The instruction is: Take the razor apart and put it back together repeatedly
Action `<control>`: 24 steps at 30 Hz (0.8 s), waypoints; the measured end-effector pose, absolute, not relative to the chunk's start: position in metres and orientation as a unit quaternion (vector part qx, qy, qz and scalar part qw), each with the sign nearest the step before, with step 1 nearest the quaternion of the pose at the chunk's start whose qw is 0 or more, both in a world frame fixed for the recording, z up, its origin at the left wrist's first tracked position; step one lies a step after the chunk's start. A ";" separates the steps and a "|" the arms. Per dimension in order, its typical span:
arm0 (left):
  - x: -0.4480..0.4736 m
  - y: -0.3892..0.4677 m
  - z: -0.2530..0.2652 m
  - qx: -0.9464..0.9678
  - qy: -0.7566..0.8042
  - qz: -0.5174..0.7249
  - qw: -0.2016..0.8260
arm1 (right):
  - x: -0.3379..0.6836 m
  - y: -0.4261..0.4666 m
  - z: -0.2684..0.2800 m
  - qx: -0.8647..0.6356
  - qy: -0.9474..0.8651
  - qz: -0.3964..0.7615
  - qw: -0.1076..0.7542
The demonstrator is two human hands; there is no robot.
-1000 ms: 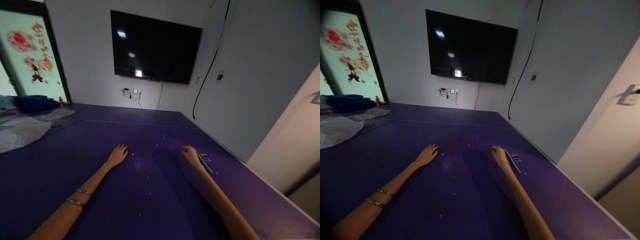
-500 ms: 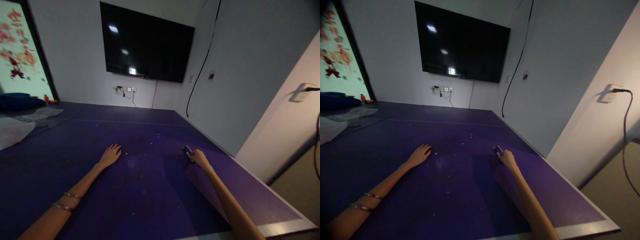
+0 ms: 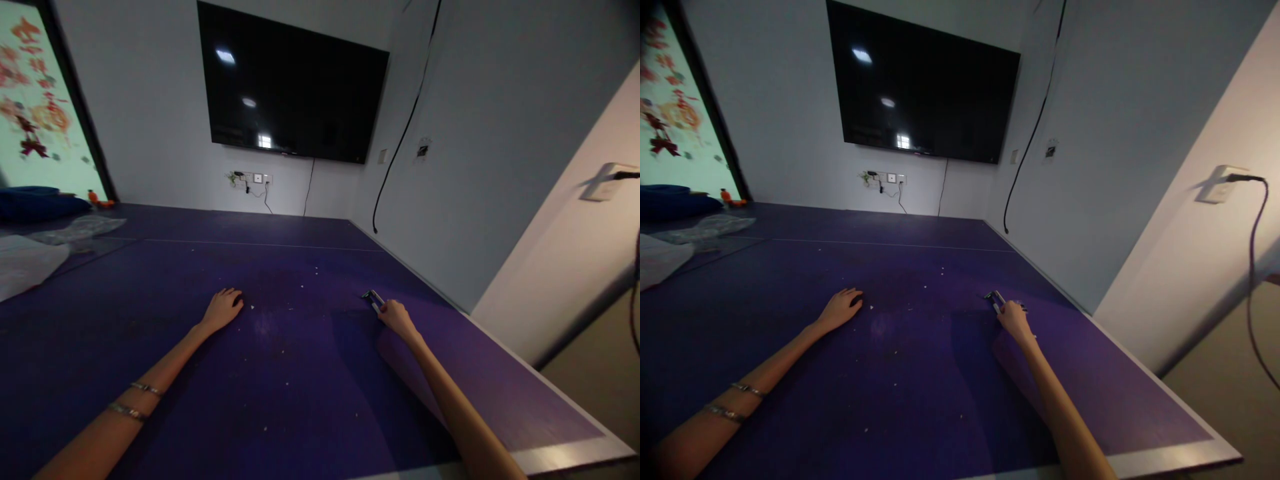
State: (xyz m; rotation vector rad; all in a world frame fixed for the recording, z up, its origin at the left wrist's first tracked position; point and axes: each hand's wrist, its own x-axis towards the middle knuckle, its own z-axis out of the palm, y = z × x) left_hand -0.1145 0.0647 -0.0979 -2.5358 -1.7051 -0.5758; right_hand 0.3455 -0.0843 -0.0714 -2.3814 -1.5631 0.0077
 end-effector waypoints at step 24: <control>0.096 -0.028 -0.057 -0.651 -0.399 -0.354 -0.541 | 0.193 -0.100 -0.031 -0.700 -0.676 -0.039 0.224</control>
